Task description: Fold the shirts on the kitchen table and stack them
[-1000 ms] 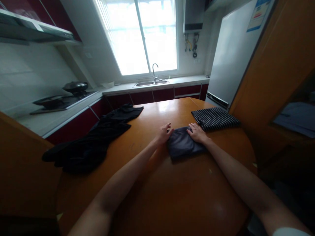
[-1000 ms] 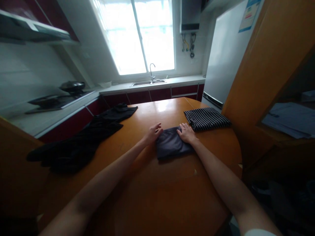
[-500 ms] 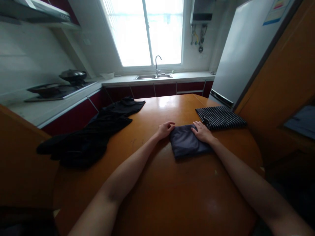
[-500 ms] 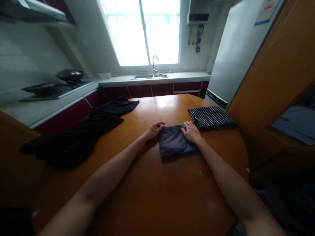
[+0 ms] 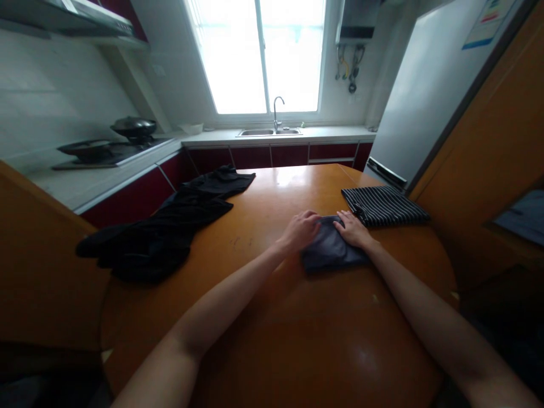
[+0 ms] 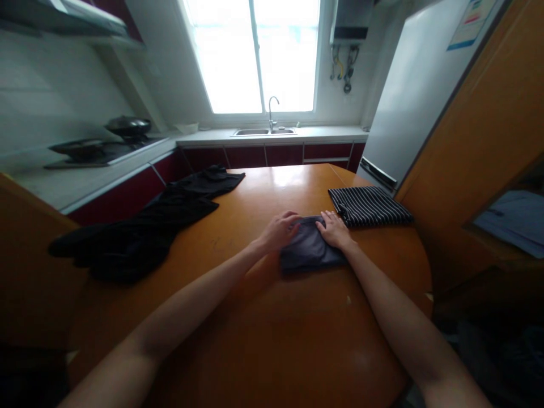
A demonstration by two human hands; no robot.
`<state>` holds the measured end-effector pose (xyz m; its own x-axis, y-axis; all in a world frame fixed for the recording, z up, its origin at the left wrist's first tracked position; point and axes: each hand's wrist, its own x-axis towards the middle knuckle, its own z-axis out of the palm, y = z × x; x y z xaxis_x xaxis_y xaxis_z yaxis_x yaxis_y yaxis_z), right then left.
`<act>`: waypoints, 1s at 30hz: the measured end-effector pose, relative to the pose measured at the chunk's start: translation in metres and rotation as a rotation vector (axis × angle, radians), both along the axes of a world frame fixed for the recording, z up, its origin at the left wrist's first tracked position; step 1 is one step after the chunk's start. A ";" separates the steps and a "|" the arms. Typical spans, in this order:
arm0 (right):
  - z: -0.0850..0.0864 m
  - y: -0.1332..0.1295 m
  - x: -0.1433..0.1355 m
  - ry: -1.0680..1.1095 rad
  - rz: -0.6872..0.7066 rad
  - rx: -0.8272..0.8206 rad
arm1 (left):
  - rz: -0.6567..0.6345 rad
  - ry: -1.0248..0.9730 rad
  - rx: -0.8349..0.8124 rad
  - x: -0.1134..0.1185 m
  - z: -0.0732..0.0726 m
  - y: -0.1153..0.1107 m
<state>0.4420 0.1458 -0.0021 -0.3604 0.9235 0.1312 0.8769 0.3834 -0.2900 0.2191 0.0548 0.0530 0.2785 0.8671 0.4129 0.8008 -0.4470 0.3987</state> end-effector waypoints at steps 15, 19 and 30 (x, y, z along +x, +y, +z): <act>0.004 -0.005 -0.004 0.019 -0.012 0.001 | -0.340 0.208 -0.158 -0.001 -0.017 -0.049; 0.005 -0.005 -0.004 0.020 -0.010 -0.006 | -0.202 0.163 -0.239 -0.015 -0.024 -0.047; 0.004 -0.005 -0.005 0.010 -0.016 -0.006 | 0.091 -0.012 -0.068 -0.037 -0.018 -0.028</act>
